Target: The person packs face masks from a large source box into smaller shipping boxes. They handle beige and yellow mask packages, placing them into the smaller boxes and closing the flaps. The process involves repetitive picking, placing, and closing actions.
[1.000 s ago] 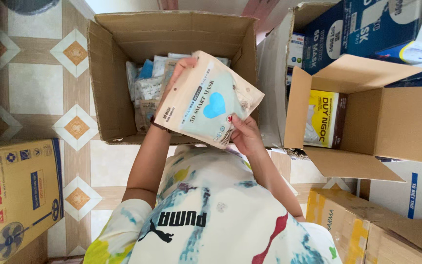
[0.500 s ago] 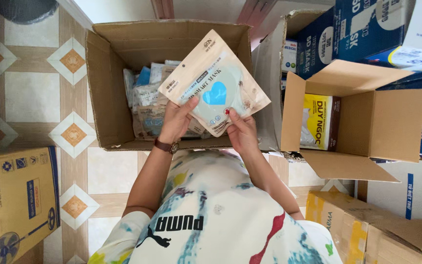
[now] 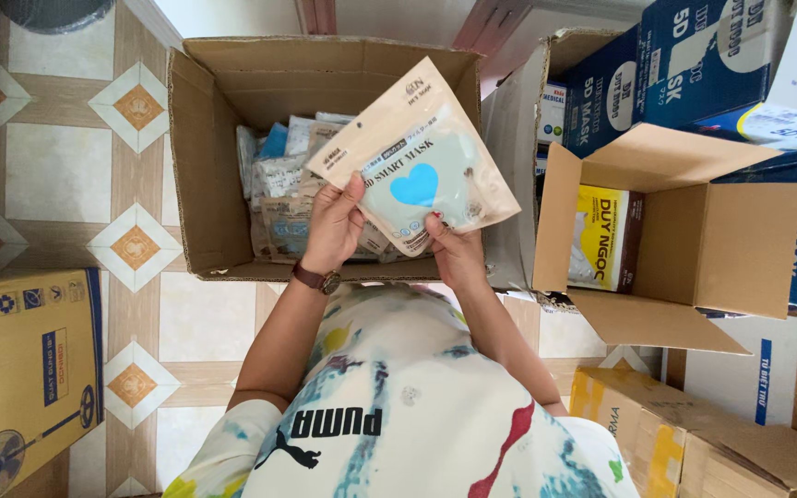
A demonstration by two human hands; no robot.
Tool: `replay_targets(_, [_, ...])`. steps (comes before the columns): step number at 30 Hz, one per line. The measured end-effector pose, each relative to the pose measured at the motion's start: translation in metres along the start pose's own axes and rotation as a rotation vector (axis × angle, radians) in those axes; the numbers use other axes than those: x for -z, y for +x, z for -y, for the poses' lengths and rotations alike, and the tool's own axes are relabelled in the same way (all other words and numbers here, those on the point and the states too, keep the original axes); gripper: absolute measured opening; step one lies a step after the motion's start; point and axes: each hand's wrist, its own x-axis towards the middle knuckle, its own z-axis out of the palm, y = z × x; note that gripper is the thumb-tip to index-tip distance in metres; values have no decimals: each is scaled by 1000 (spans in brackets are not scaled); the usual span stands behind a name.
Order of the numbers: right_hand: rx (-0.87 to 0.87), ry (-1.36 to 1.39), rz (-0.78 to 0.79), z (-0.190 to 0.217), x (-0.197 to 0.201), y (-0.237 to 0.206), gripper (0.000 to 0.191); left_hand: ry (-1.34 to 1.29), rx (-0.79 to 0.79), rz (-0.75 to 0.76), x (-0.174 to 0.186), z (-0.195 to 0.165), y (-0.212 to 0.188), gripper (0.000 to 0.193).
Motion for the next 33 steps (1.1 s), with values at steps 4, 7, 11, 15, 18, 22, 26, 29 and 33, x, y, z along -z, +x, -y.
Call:
replay_targets(4, [-44, 50, -15, 1, -2, -2, 44, 35, -21, -9, -7, 2, -1, 24])
replay_targets(7, [-40, 32, -26, 0, -1, -6, 42, 19, -6, 26, -15, -3, -4, 26])
replay_targets(11, [41, -51, -48, -5, -10, -22, 41, 72, 63, 96, -31, -10, -16, 29])
replay_targets(15, [-21, -446, 35, 15, -27, -61, 54, 81, 74, 133, -45, -27, -23, 34])
replay_targets(18, [-12, -485, 290, 48, -44, -96, 71, 120, 45, 187, -59, -38, -16, 36])
replay_targets(22, [27, -1052, 435, 119, -49, -151, 77, 192, 85, 276, -87, -44, -2, 37])
replay_targets(26, [294, -1187, 678, 195, -39, -196, 57, 284, 81, 434, -123, -35, 11, 33])
replay_targets(29, [290, -1134, 479, 239, -30, -217, 53, 277, 80, 423, -150, -16, 10, 36])
replay_targets(33, [502, -1028, -14, 265, -20, -224, 58, 20, 213, 472, -178, 12, 0, 39])
